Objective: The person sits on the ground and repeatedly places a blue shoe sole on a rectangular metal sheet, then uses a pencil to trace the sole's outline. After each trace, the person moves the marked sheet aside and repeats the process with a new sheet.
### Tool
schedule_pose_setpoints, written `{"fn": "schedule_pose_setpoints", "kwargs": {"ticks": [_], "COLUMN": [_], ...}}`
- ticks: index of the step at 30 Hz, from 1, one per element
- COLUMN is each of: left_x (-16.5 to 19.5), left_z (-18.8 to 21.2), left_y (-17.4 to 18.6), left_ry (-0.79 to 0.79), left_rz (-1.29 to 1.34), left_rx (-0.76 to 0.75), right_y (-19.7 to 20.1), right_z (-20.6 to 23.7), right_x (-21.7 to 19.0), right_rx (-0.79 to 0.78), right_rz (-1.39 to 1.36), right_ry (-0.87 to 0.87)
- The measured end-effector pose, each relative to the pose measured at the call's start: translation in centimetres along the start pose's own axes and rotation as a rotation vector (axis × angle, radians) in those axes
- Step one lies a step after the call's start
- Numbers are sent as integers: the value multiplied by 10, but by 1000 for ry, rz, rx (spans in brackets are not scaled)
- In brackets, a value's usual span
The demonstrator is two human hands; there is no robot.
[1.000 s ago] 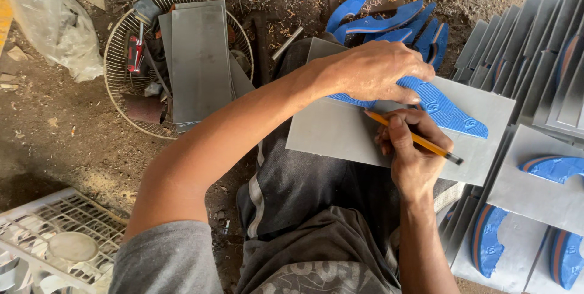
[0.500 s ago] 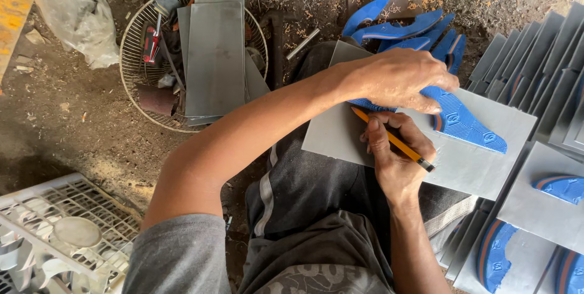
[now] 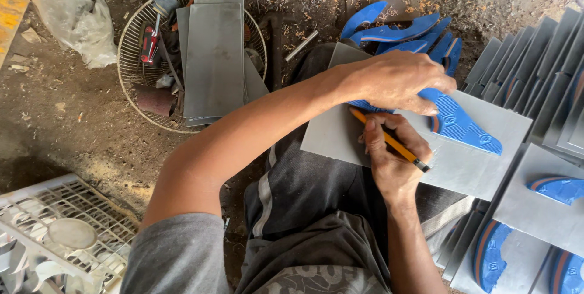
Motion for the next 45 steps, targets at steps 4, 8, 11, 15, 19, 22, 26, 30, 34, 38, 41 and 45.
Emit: {"fn": "schedule_pose_setpoints", "kwargs": {"ticks": [4, 8, 11, 15, 19, 22, 26, 30, 34, 38, 41, 45], "left_x": [0, 7, 14, 37, 85, 124, 160, 202, 233, 241, 235, 229], "left_z": [-2, 3, 7, -4, -32, -58, -119, -184, -217, -227, -221, -209], "left_y": [-3, 2, 10, 18, 19, 11, -58, -188, -305, -363, -387, -404], "left_ry": [-53, -61, 32, 293, 459, 316, 204, -70, 17, -93, -95, -193], "left_rz": [24, 3, -55, -4, 6, 39, 172, 152, 167, 31, 35, -67], "left_rx": [34, 53, -23, -63, -58, 24, 22, 72, -145, -113, -183, -109], "right_y": [10, 19, 31, 77, 124, 155, 220, 285, 328, 355, 362, 362], "right_z": [0, 12, 36, 76, 118, 146, 179, 221, 258, 284, 293, 297], "right_x": [1, 5, 13, 8, -5, -7, 19, 51, 101, 152, 178, 194], "right_rx": [-16, 50, 146, -166, 4, 415, 906, 1202, 1346, 1356, 1357, 1339], "right_rz": [-64, -271, -203, -78, 87, 201, -166, -251, 22, 60, 14, 56], "right_ry": [-5, -26, -158, 145, 207, 108, -192, -213, -419, -589, -675, -705]}}
Point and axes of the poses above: each hand's wrist, its own z-axis away from the middle knuckle, its own y-axis out of the back of the hand, x = y × z, the point moved 2 cm from there along -z, towards the middle knuckle
